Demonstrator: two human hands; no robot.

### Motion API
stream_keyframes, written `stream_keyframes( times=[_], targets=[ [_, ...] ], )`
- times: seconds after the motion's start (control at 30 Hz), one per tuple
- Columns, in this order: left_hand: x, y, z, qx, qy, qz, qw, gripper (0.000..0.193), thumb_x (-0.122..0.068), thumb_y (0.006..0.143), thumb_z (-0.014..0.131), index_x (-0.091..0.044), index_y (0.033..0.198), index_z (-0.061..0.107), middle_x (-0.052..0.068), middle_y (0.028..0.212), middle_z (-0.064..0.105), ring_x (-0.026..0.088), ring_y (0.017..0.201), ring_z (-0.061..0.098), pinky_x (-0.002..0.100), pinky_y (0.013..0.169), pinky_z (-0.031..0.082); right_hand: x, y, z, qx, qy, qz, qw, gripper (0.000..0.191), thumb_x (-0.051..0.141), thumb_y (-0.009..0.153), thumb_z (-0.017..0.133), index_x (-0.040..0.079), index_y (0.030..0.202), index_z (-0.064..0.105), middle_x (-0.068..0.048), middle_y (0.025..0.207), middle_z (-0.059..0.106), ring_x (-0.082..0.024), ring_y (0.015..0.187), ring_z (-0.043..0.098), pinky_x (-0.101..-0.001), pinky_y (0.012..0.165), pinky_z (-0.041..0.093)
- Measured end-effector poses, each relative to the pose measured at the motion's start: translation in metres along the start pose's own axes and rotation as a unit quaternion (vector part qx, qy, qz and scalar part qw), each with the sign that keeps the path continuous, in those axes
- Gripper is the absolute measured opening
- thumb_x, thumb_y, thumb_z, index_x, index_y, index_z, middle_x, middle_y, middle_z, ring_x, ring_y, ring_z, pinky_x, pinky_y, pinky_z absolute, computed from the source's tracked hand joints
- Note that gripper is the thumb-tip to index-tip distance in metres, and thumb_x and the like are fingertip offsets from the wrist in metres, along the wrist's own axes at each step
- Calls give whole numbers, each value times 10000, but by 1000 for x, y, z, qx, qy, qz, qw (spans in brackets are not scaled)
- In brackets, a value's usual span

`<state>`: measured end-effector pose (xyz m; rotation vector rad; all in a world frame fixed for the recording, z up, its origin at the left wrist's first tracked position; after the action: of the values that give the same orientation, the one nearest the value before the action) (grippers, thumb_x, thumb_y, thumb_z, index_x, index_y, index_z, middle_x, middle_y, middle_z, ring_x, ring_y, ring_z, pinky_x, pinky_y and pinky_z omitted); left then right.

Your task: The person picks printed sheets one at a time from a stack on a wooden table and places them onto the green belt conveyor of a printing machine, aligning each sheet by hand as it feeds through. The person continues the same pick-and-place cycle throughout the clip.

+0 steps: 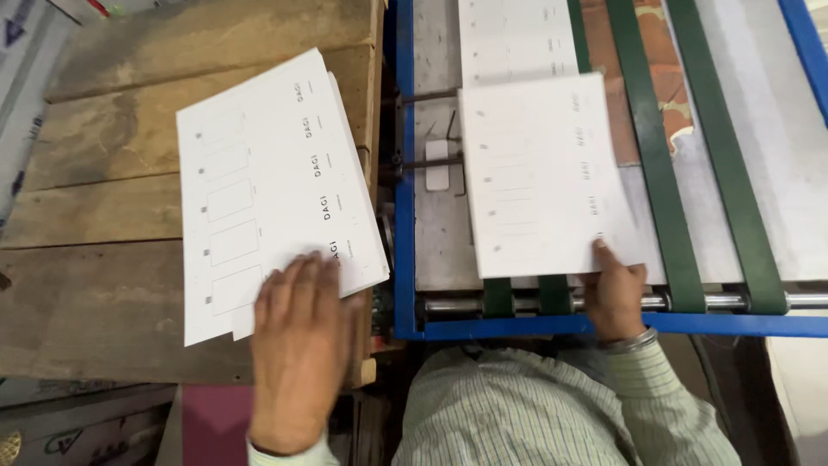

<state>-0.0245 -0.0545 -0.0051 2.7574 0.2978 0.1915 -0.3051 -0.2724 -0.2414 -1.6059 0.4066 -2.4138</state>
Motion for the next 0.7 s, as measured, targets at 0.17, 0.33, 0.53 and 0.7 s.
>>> stream_keyframes(
  times=[0.17, 0.33, 0.53, 0.7],
  targets=[
    [11, -15, 14, -2, 33, -7, 999, 348, -84, 837, 764, -10, 1175, 733, 116, 1191, 737, 241, 1151, 689, 362, 951, 573, -6, 2, -29, -46, -20, 1, 999, 254, 76, 999, 594, -32, 1229, 597, -104, 1166, 679, -181, 949, 696, -301, 746, 602],
    [11, -36, 22, -45, -21, -38, 998, 213, -98, 823, 812, -71, 1033, 784, 63, 1058, 768, 212, 1009, 732, 342, 827, 592, -18, -8, -30, -12, -36, -32, 999, 284, 56, 977, 587, -24, 1248, 559, -94, 1178, 657, -184, 991, 679, -297, 779, 599],
    [25, -53, 21, 57, -20, -38, 997, 145, -104, 854, 761, -70, 994, 777, 84, 1011, 772, 214, 946, 759, 338, 824, 598, -21, -3, -12, -15, -84, 16, 996, 309, 111, 1058, 636, -70, 1299, 565, -146, 1100, 652, -237, 851, 621, -352, 629, 510],
    [45, -75, 32, 172, -52, 43, 983, 243, -241, 877, 673, -77, 1038, 749, 110, 1014, 776, 184, 906, 750, 362, 824, 589, -13, 11, 3, 14, -45, 109, 993, 346, 209, 1021, 578, -19, 1280, 548, -142, 1110, 670, -259, 966, 706, -383, 779, 628]
  ],
)
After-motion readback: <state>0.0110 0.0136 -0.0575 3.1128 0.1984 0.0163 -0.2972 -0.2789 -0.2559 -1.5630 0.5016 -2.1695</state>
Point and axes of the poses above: each hand's wrist, its own y-axis towards the middle knuckle, its own z-axis out of the palm, x = y × z, the point moved 2 cm from there along y, towards the middle knuckle
